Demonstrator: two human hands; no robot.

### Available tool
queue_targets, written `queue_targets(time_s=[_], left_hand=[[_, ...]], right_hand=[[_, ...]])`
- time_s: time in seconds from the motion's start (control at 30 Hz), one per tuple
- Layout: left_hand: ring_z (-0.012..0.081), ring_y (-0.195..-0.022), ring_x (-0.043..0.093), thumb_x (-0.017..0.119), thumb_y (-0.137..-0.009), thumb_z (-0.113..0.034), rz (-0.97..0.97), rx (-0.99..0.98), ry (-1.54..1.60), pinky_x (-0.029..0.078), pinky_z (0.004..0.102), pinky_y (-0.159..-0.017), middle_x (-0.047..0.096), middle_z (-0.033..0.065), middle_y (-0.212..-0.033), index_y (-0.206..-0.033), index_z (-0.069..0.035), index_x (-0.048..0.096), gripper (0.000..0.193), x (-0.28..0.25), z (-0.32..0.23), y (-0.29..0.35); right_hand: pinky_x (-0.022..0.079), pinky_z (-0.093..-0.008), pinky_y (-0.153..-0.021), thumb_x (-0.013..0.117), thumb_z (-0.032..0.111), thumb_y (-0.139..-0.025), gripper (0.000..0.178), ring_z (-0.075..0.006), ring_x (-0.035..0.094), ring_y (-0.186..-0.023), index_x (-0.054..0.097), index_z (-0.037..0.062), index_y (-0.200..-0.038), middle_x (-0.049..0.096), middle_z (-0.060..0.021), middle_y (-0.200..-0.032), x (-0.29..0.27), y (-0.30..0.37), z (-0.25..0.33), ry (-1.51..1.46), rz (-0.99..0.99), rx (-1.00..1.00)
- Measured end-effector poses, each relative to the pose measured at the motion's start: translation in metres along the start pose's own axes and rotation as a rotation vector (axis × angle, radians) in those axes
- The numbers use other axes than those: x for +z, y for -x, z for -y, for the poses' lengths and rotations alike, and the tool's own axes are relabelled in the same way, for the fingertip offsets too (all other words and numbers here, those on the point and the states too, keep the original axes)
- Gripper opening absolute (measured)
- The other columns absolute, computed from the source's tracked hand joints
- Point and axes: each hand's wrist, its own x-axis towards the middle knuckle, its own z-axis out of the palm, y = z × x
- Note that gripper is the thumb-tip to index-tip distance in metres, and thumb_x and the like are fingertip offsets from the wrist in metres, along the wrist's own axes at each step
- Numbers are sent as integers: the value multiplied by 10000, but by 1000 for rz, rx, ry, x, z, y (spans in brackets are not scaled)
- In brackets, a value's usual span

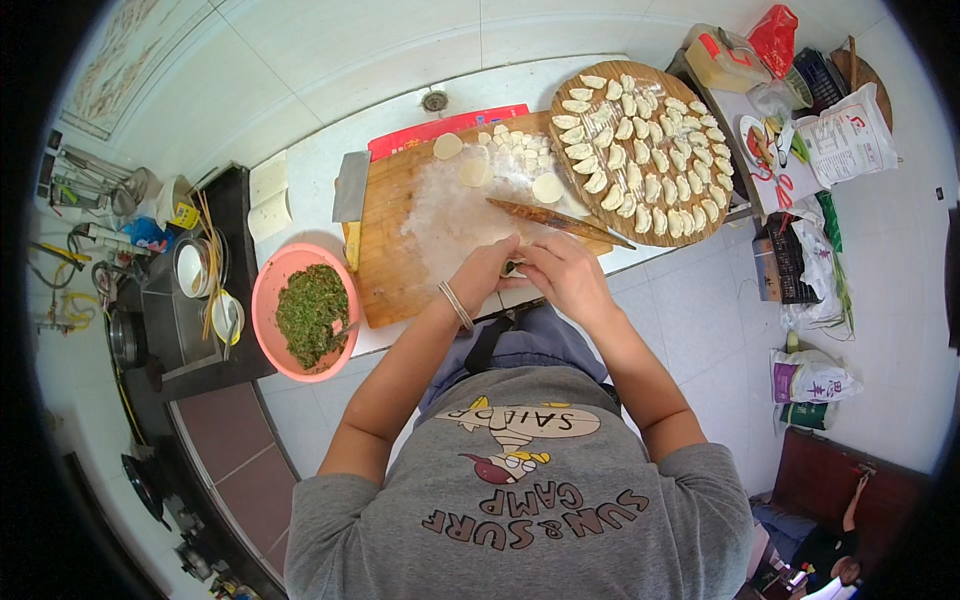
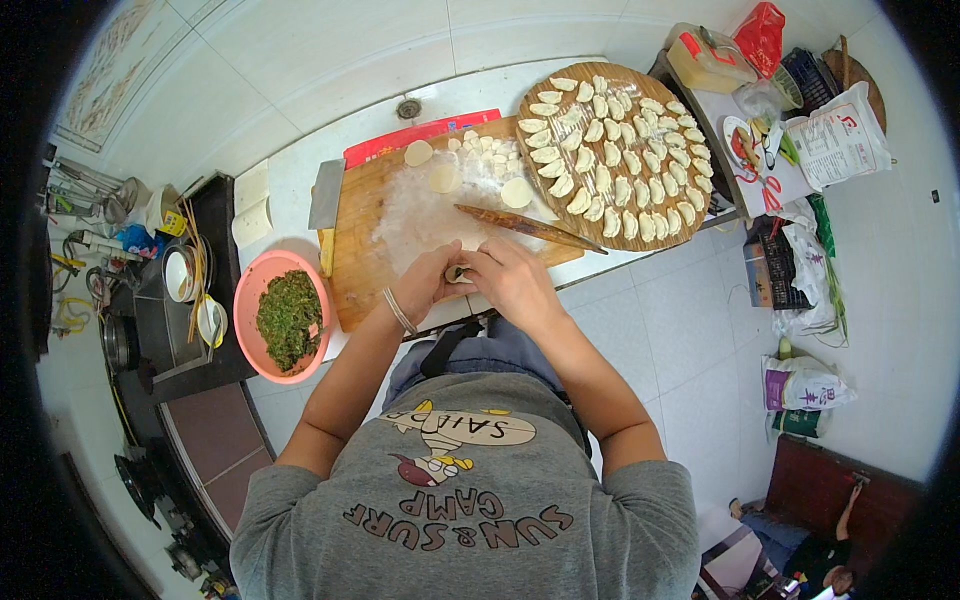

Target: The person sits at a kitchen table and repeatedly fills round dough wrappers with a green vegetable mixture using a spoon. They fold and pleat the dough to seal the dumplings, then place the finished items onto a large wooden tray. The process is repeated continuously throughout the clip.

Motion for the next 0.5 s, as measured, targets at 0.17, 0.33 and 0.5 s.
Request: queue_targets(time_s=[0.17,0.33,0.5], left_hand=[[148,-937,589,398,-990,-349,18,6,9,542,318,-849,587,72,-1042,-1069,-22,557,372,-2,2,-1],[153,-980,588,407,-985,-369,13,-10,11,540,321,-849,592,77,-1075,-1106,-24,548,391,-1,0,0],[154,-989,590,412,-981,-385,10,-57,38,540,320,-850,591,80,-1096,-1137,-33,539,405,-5,2,-2]], right_hand=[[478,-370,-654,699,73,-712,165,-263,590,-738,658,50,-870,592,-67,-802,1,2,-3,11,1,-15],[485,-351,-653,659,86,-688,112,-245,587,-763,635,68,-796,550,-55,-793,4,3,-7,17,-11,-100],[479,-359,-652,639,87,-690,61,-246,583,-769,605,63,-734,560,-57,-804,2,3,-7,36,47,-129]])
